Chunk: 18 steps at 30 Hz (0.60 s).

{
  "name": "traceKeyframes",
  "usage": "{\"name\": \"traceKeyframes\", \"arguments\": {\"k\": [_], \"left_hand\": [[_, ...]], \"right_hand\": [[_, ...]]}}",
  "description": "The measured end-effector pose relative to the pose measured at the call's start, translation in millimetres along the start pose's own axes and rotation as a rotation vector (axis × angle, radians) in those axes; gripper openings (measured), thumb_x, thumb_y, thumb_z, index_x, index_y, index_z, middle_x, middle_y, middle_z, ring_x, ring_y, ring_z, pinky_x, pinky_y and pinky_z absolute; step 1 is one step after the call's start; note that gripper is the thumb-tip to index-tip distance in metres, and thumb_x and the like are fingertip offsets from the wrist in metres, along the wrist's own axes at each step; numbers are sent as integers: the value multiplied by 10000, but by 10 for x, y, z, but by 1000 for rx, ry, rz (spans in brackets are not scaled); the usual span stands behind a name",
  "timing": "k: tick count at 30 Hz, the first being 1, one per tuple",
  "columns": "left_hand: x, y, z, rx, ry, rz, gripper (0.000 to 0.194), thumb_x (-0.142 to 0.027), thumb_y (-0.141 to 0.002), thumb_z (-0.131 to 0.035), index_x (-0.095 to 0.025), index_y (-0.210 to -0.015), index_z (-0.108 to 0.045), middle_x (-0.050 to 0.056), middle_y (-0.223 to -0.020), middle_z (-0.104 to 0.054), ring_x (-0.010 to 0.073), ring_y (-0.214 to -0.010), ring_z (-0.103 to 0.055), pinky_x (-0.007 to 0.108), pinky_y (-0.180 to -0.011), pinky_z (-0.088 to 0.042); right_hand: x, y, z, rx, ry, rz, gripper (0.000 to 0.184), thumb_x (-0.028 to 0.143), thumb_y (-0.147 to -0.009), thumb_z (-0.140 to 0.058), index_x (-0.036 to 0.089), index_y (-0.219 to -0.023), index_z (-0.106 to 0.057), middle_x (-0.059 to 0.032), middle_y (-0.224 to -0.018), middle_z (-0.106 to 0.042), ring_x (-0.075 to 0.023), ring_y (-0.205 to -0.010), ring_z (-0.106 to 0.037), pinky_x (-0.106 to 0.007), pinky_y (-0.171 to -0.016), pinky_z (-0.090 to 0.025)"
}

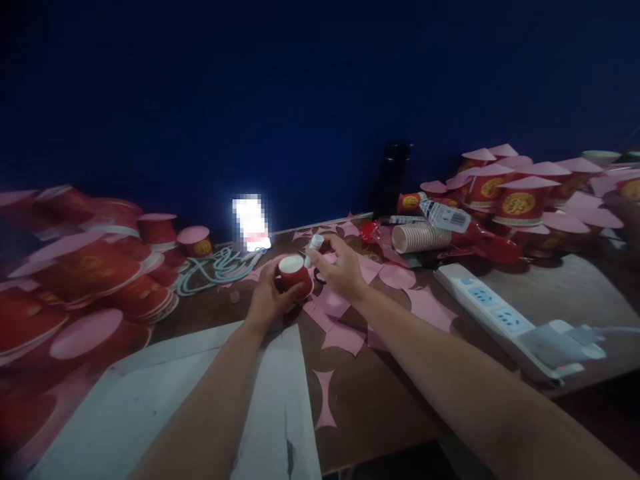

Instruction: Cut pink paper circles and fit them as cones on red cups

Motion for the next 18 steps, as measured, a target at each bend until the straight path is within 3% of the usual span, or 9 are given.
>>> {"name": "traceKeyframes", "arguments": {"k": [8,18], "left_hand": [[-59,-4,27,-12,-148,4,637,-342,-633,-783,-241,-1208,-526,86,-1206,-530,245,-1146,-496,402,-954,-420],[-9,-5,3,23,-234,28,613,-392,-641,-768,-230,-1180,-525,79,-1154,-520,246,-1111,-495,383,-909,-433]], "right_hand": [[45,22,1,-39,-61,-4,219,361,-818,-656,206,-967,-612,-18,-902,-664,-156,-802,-631,-306,-781,-503],[136,47,-24,13,15,117,160,321,-821,-653,211,-928,-606,-10,-869,-653,-155,-784,-610,-296,-766,-493]]}}
Point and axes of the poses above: each hand's wrist, its own y-axis away from the middle knuckle, its own z-axis out of the back of the hand, x = y × z, the point moved 4 cm from there along -y, towards the middle knuckle
